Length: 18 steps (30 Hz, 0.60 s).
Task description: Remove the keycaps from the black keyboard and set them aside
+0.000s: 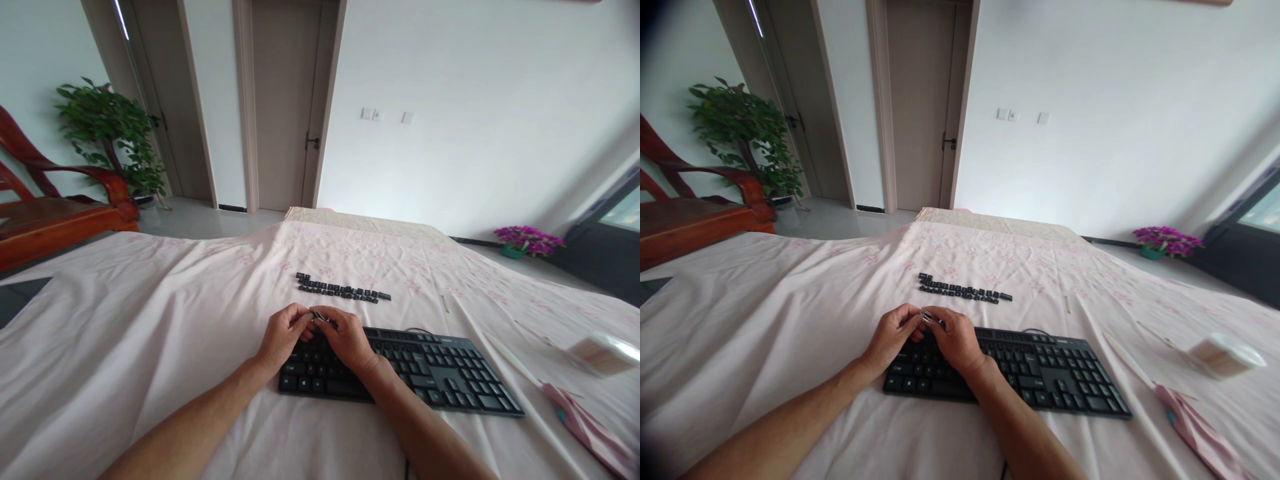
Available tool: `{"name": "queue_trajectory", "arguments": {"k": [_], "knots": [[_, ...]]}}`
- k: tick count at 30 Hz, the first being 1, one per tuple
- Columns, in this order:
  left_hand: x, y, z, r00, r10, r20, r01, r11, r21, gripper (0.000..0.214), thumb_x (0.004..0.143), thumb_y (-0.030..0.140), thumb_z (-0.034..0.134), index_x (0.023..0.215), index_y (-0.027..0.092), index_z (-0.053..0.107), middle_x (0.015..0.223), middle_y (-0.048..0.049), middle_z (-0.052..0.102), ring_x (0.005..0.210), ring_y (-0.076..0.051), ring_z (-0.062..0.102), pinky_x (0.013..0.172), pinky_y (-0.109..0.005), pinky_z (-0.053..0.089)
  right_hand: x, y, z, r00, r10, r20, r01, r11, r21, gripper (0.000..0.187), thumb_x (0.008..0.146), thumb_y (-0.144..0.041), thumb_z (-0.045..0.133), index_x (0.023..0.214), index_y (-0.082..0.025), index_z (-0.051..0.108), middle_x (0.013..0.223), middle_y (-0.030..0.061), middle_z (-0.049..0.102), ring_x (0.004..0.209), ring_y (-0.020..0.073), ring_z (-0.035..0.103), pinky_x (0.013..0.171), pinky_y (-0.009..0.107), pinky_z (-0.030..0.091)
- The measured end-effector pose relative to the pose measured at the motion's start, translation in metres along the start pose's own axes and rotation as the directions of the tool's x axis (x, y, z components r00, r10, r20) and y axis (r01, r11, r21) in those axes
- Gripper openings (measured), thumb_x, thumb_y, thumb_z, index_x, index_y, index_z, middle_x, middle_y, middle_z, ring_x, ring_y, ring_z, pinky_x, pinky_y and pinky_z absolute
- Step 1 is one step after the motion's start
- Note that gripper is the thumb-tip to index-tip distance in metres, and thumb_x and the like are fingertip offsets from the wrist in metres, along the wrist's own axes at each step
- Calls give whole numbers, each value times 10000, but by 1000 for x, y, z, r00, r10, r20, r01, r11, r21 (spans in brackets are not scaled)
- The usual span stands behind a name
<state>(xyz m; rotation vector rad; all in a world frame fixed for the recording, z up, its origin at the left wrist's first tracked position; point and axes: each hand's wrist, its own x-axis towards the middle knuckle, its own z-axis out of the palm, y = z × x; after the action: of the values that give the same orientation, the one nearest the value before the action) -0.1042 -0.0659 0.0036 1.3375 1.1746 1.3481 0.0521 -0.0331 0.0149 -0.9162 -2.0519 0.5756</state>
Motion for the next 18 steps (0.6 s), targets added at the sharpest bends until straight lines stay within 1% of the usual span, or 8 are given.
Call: {"name": "queue_trajectory", "arguments": {"k": [5,18], "knots": [[0,-1,0,1000,4,8,-4,1000,-6,275,804,432,572,850,162,601,713,-4,657,577,-130,627,558,-227,502,0,-2,-1,1000,-1,9,1,1000,-18,227,816,-192,611,1011,-282,684,952,-11,713,878,184,658,811,295,503],[1,-3,-1,999,24,28,-25,999,31,261,827,418,554,879,165,592,750,-7,645,602,-127,624,576,-226,507,0,-1,-1,1000,1,8,-1,999,-40,204,808,-198,633,992,-271,684,939,-9,707,854,172,649,786,278,496]]}}
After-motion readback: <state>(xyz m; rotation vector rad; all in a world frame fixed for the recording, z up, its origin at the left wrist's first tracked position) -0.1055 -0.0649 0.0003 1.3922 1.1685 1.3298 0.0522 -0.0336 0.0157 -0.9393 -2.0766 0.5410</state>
